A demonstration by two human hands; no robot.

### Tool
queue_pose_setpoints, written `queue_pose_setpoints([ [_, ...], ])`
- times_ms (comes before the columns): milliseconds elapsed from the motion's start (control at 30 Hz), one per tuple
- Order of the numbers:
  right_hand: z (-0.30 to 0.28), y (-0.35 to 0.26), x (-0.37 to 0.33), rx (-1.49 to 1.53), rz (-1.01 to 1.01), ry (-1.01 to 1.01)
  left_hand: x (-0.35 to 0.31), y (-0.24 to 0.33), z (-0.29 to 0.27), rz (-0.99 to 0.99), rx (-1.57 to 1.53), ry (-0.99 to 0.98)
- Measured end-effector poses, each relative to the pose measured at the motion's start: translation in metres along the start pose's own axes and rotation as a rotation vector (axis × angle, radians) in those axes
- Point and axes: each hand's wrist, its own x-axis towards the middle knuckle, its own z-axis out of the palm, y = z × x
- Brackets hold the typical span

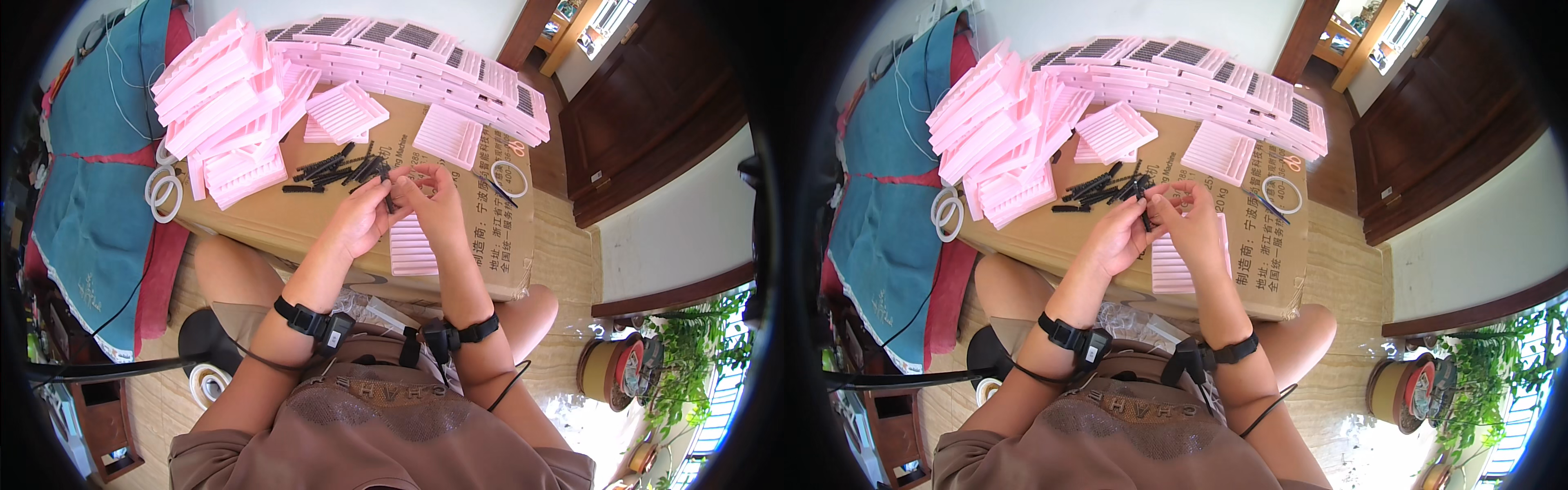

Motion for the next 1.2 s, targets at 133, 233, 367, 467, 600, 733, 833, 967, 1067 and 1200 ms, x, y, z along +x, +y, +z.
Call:
queue_pose_setpoints([
  [133,-0.003,0.002,0.004,-0.038,-0.124,-0.193,-0.001,-0.001,0.003,0.022,-0.154,-0.110],
  [233,0.000,0.007,0.003,-0.144,-0.148,-0.204,-0.002,-0.001,0.003,0.024,-0.195,-0.148],
  [367,-0.001,0.011,0.004,0.008,-0.047,-0.185,0.000,0.000,0.000,0.018,-0.160,-0.170],
  [467,-0.003,0.013,0.008,0.070,-0.118,-0.125,0.001,0.003,-0.001,0.039,-0.088,-0.067],
  [600,-0.023,0.014,0.013,-0.022,0.057,-0.094,-0.001,0.014,-0.014,0.073,0.445,0.227],
  [733,-0.041,0.017,0.009,-0.463,-0.057,-0.108,0.003,0.015,-0.025,0.113,1.123,0.282],
  [833,-0.041,0.023,-0.002,-0.772,-0.317,-0.066,0.004,0.013,-0.029,0.126,1.304,0.204],
  [967,-0.033,0.031,-0.013,-0.776,-0.352,-0.093,0.008,0.010,-0.027,0.122,1.432,0.200],
  [1067,-0.029,0.036,-0.015,-0.827,-0.357,-0.116,0.009,0.012,-0.024,0.130,1.589,0.201],
  [1200,-0.026,0.038,-0.014,-0.849,-0.359,-0.125,0.008,0.014,-0.021,0.102,1.591,0.203],
])
